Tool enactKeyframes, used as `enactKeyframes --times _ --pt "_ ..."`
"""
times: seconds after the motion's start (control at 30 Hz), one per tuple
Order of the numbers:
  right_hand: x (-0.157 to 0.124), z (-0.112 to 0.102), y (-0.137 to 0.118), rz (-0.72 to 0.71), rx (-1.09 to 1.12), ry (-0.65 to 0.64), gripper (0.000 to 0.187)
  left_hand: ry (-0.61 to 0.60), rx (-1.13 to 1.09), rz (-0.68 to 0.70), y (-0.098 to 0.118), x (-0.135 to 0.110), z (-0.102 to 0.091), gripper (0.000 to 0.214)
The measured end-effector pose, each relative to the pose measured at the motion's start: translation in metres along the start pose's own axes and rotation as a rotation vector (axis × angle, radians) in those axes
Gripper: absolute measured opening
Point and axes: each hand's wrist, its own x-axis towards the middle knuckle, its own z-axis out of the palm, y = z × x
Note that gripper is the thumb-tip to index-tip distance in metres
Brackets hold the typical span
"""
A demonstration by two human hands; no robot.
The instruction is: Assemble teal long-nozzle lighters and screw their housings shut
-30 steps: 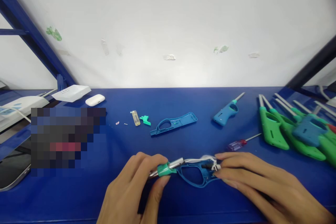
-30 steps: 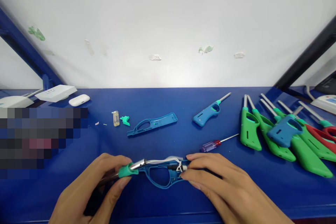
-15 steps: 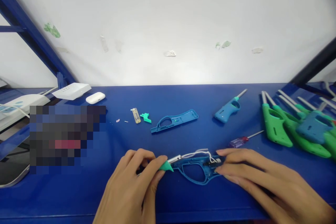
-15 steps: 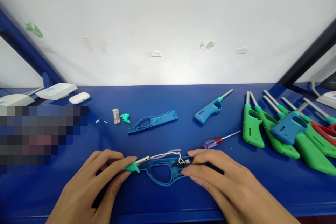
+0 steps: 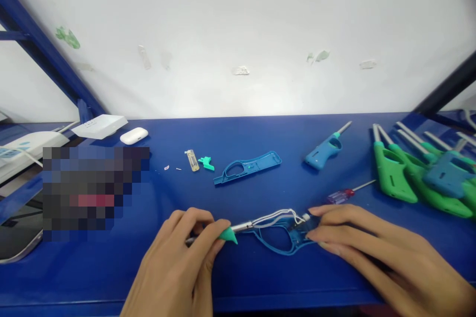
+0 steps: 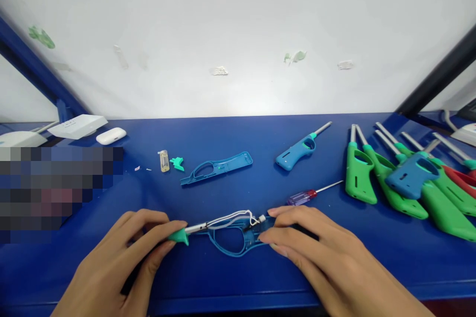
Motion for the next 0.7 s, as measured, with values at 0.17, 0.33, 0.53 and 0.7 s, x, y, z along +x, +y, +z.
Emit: enactKeyframes --times 0.17,0.33,0.53,0.7 --pt "0.0 0.001 0.0 -0.003 0.001 0.012 0.03 -0.011 0.047 0.017 -0.002 -0.002 0.001 0.029" --pt "-0.001 0.002 0.001 -0.012 -0.016 0.009 0.031 0.008 0.128 0.003 0.005 -0.004 0.005 0.042" --pt "-0.002 0.001 0.002 -0.017 -0.027 -0.008 0.033 -0.042 0.063 0.091 0.009 0.0 0.004 0.042" --pt "0.002 -0.001 0.001 -0.041 -0.012 -0.031 0.035 -0.132 0.045 0.078 0.003 -0.004 0.001 0.06"
